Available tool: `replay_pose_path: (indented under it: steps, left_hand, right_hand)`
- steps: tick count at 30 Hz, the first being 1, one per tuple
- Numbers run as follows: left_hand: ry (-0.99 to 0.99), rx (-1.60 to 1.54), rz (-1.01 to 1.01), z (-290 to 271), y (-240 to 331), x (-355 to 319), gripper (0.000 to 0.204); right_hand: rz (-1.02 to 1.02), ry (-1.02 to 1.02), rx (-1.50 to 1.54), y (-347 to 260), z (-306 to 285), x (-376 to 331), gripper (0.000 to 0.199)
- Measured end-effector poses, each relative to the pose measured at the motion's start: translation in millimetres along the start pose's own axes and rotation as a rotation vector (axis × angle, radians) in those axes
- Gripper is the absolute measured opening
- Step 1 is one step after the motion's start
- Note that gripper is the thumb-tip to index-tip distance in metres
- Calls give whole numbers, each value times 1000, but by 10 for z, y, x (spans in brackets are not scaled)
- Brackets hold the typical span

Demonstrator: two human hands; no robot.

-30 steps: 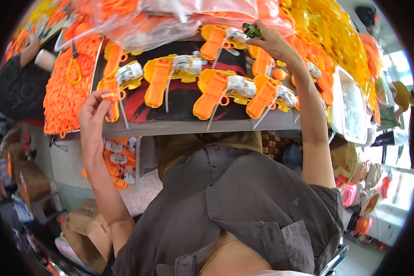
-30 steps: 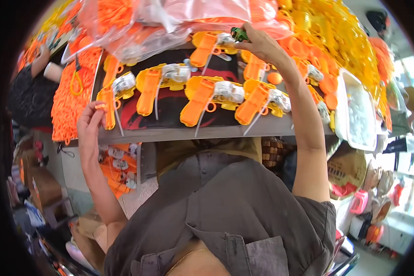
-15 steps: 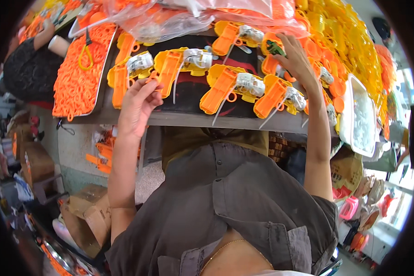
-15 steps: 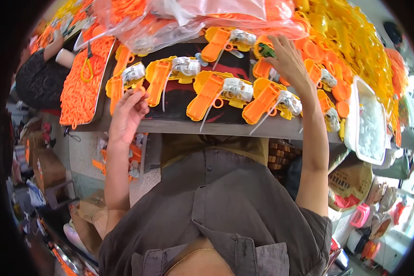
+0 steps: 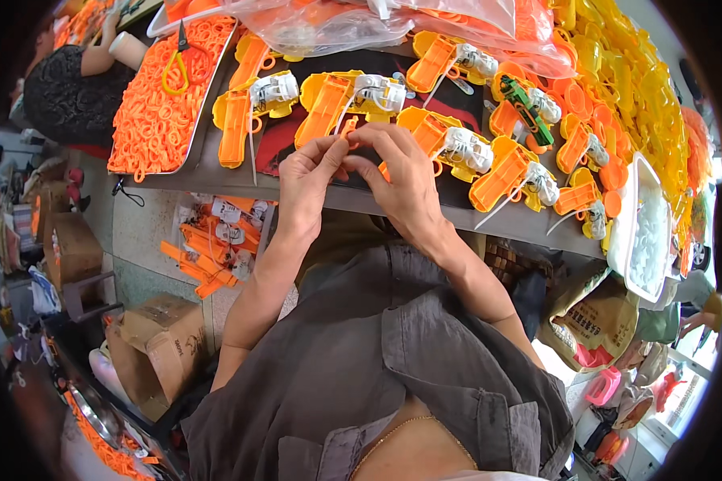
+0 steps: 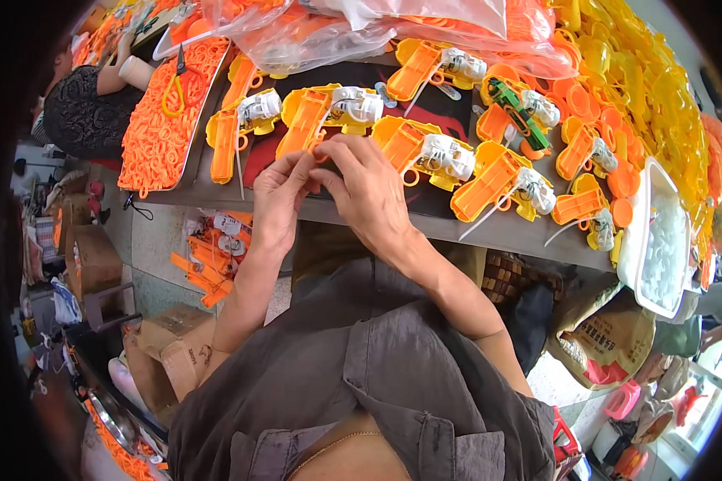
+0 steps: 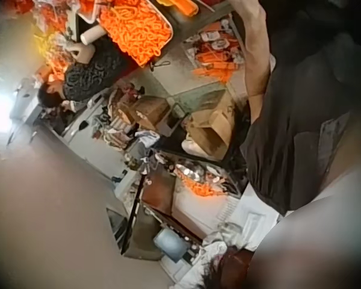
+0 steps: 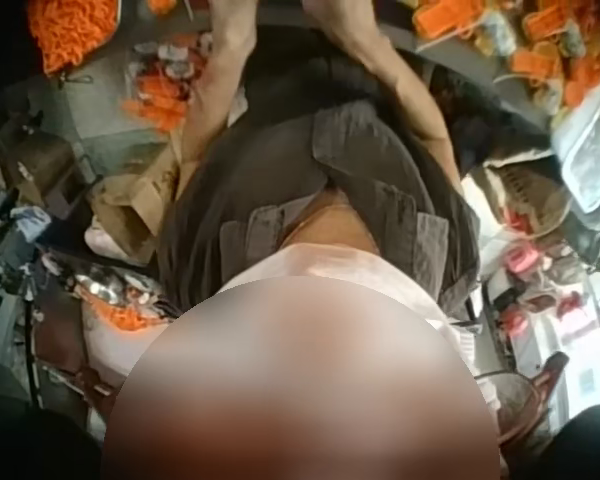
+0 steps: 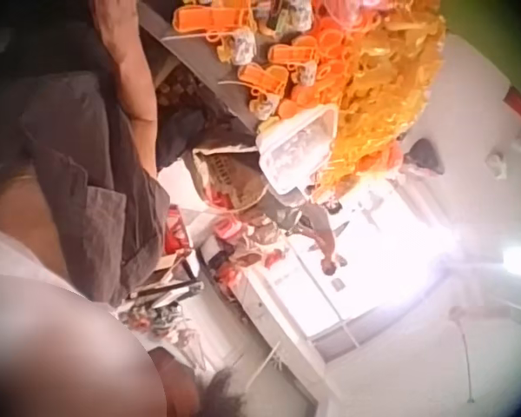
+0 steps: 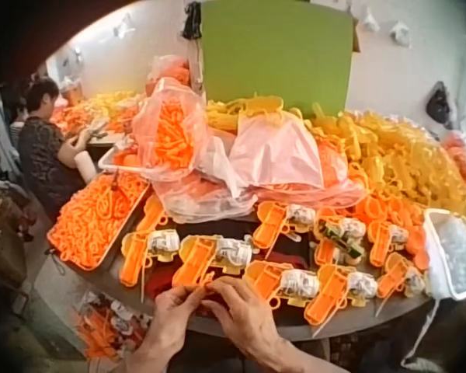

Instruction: Manually assembling plastic toy components into finished toy guns on a factory workbench.

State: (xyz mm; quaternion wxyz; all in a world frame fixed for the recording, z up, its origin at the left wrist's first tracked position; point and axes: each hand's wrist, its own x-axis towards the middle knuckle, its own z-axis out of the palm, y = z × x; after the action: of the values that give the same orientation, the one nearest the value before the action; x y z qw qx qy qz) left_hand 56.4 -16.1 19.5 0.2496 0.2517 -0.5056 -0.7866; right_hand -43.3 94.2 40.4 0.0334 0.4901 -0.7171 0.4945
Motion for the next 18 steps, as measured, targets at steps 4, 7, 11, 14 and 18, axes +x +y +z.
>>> replay_pose_path:
  steps: [4, 7, 11, 14, 18]
  left_hand:
    - [-59, -26, -74, -93, -28, -43, 19]
    - [-96, -98, -219, -139, 45, -68, 18]
    - [-158, 23, -186, -187, 50, -63, 21]
    - [-78, 396, -72, -129, 232, -25, 20]
    - [76, 1255, 787, -54, 346, 424, 30]
  right_hand:
    - [-88, -47, -147, 6, 33, -83, 30]
    - [-104, -35, -190, -2, 45, -140, 29]
    - [-154, -26, -276, 14, 59, -174, 25]
    - [-138, 9, -290, 29, 61, -179, 22]
    - [-99, -1, -389, 34, 70, -151, 17]
